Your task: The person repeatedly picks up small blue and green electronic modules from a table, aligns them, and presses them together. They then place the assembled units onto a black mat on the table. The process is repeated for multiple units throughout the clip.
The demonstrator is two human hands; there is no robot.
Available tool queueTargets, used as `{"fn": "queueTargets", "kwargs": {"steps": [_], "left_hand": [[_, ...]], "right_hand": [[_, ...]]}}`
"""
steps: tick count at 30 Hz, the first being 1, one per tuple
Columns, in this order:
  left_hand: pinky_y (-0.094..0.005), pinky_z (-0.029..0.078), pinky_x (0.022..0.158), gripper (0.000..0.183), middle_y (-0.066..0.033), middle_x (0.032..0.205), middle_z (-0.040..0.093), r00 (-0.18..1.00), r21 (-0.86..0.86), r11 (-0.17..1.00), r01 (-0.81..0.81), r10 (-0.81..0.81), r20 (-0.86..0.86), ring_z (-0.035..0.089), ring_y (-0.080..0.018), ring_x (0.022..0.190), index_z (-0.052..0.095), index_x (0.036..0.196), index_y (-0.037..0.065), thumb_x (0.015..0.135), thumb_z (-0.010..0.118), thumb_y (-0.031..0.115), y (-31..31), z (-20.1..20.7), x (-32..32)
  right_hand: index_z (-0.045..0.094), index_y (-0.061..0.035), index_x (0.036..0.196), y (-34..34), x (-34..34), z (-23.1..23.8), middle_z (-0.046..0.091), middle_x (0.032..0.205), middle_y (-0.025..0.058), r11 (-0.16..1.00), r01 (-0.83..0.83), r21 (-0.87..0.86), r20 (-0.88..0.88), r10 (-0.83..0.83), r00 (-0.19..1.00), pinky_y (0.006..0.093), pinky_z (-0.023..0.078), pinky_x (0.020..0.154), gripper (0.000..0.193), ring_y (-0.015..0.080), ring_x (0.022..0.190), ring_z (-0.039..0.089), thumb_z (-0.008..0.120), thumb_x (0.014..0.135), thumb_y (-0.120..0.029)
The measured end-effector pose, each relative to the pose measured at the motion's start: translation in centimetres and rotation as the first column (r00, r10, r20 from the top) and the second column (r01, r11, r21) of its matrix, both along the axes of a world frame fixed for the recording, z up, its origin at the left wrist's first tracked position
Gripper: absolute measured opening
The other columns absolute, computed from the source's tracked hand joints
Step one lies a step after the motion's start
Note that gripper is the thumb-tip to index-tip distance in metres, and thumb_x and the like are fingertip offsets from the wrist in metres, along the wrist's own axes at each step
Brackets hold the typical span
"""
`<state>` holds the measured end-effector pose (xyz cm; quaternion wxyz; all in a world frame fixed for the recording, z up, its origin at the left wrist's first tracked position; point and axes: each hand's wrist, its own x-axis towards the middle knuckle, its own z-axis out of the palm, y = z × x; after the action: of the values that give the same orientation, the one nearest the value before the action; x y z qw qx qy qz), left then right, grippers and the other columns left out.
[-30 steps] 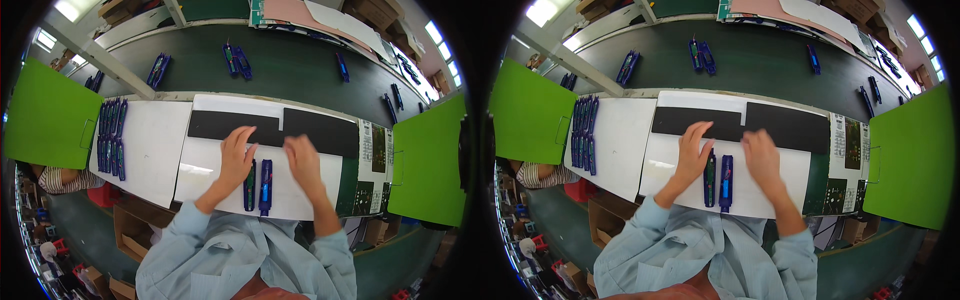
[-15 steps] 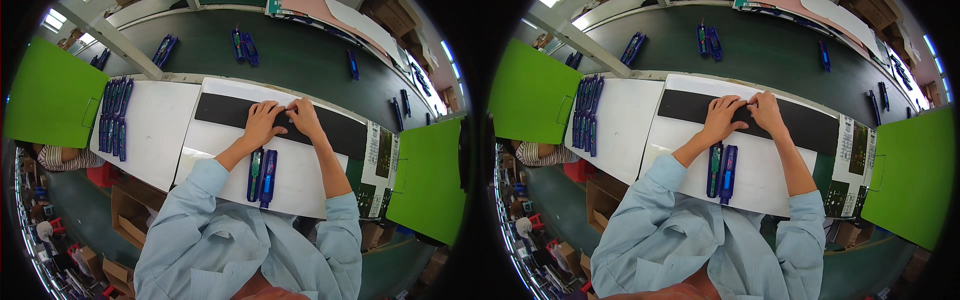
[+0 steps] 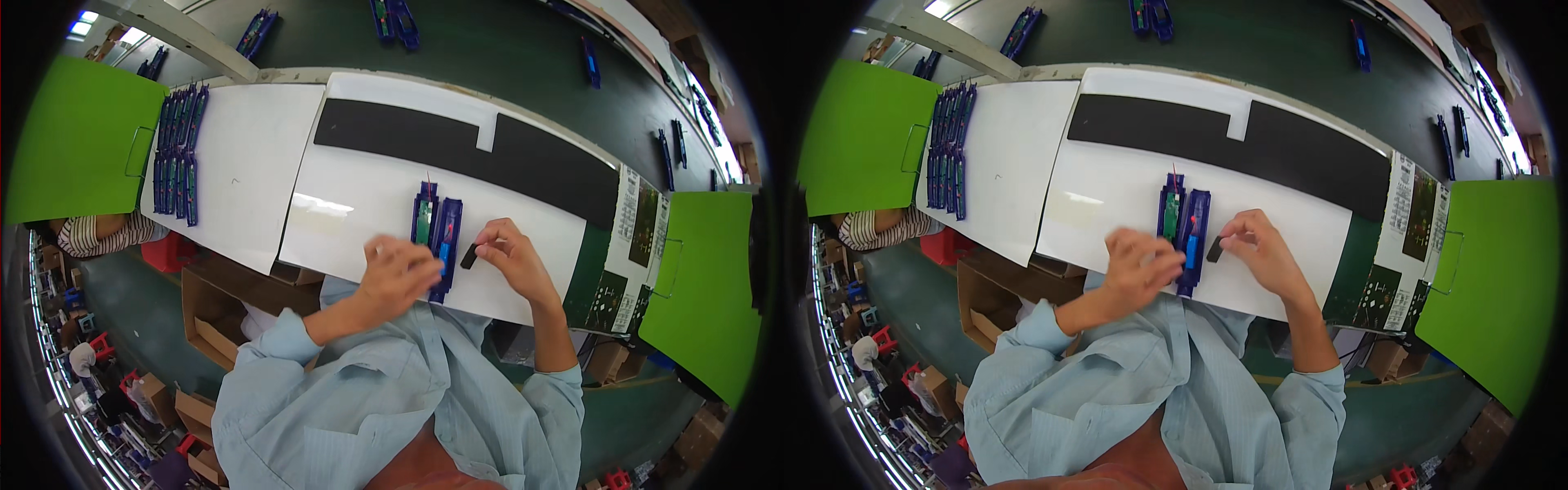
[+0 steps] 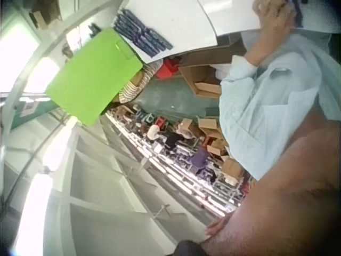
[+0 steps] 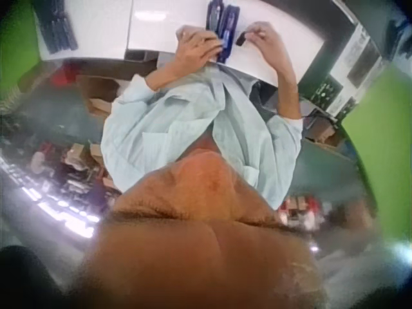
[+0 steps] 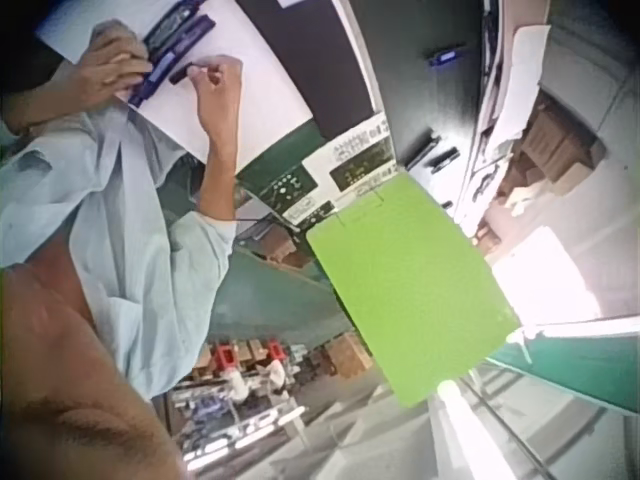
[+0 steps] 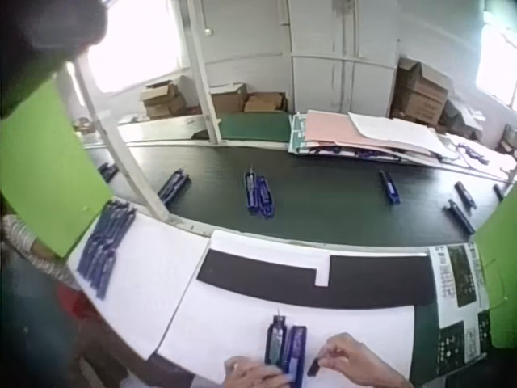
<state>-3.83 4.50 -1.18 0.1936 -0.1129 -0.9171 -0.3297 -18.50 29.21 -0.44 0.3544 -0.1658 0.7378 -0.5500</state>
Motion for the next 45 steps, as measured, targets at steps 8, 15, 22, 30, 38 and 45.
{"fn": "queueTargets", "kwargs": {"steps": [8,15,22,30,38,45], "left_hand": [[-0.0455,0.028,0.121,0.039,0.0027,0.132,0.065,0.979,-0.17,0.971,0.168,-0.145,0.141,0.055,-0.0148,0.123,0.075,0.134,0.022,0.095,0.07,0.018,2.0,-2.2,4.2],[-0.0452,0.027,0.122,0.04,0.0029,0.129,0.065,0.979,-0.151,0.974,0.169,-0.148,0.138,0.056,-0.0151,0.124,0.074,0.134,0.023,0.095,0.071,0.018,1.9,-2.5,4.0],[-0.0471,0.029,0.122,0.04,0.0015,0.127,0.067,0.975,-0.099,0.978,0.186,-0.171,0.143,0.058,-0.0162,0.126,0.074,0.135,0.021,0.095,0.071,0.017,1.9,-2.8,3.9],[-0.0511,0.029,0.12,0.042,-0.0007,0.13,0.067,0.953,0.024,0.979,0.204,-0.205,0.223,0.063,-0.0165,0.123,0.074,0.133,0.018,0.092,0.075,0.012,1.1,-2.3,3.7],[-0.0499,0.032,0.112,0.038,-0.0021,0.136,0.067,0.993,-0.058,0.992,-0.109,0.111,0.04,0.059,-0.0241,0.126,0.078,0.124,0.018,0.087,0.085,0.017,-0.9,1.8,-1.9],[-0.0484,0.034,0.105,0.029,-0.0011,0.133,0.066,0.997,-0.14,0.987,-0.078,0.08,0.011,0.053,-0.0254,0.123,0.078,0.113,0.016,0.085,0.086,0.016,-1.1,0.4,-4.9]], "right_hand": [[0.072,-0.0038,0.111,-3.0,1.9,1.2,0.058,0.12,0.0089,0.985,-0.122,0.124,-0.115,0.137,0.984,0.0385,0.049,0.102,0.015,0.0232,0.112,0.06,0.076,0.1,-0.013],[0.072,-0.0038,0.109,-3.6,2.1,0.3,0.058,0.117,0.0084,0.981,-0.077,0.176,-0.179,0.109,0.978,0.0354,0.05,0.097,0.015,0.0226,0.108,0.06,0.078,0.097,-0.011],[0.074,-0.0044,0.109,-4.3,3.4,0.0,0.059,0.112,0.0064,0.978,0.007,0.208,-0.466,0.093,0.88,0.0332,0.051,0.089,0.015,0.018,0.101,0.059,0.079,0.096,-0.009],[0.081,-0.0039,0.11,-4.8,0.6,-0.4,0.058,0.103,0.0035,1.0,-0.012,0.001,-0.219,0.012,0.976,0.0293,0.048,0.077,0.013,0.0133,0.087,0.056,0.078,0.098,-0.009],[0.075,0.0,0.101,-6.0,1.0,0.3,0.059,0.1,0.0073,0.999,-0.022,0.025,-0.332,0.029,0.943,0.0341,0.049,0.07,0.012,0.0196,0.077,0.058,0.079,0.098,-0.011],[0.074,-0.0003,0.101,-5.7,1.5,-0.2,0.06,0.099,0.0077,0.999,0.022,-0.028,-0.264,-0.028,0.964,0.0347,0.05,0.069,0.012,0.0187,0.076,0.06,0.079,0.097,-0.009]]}}
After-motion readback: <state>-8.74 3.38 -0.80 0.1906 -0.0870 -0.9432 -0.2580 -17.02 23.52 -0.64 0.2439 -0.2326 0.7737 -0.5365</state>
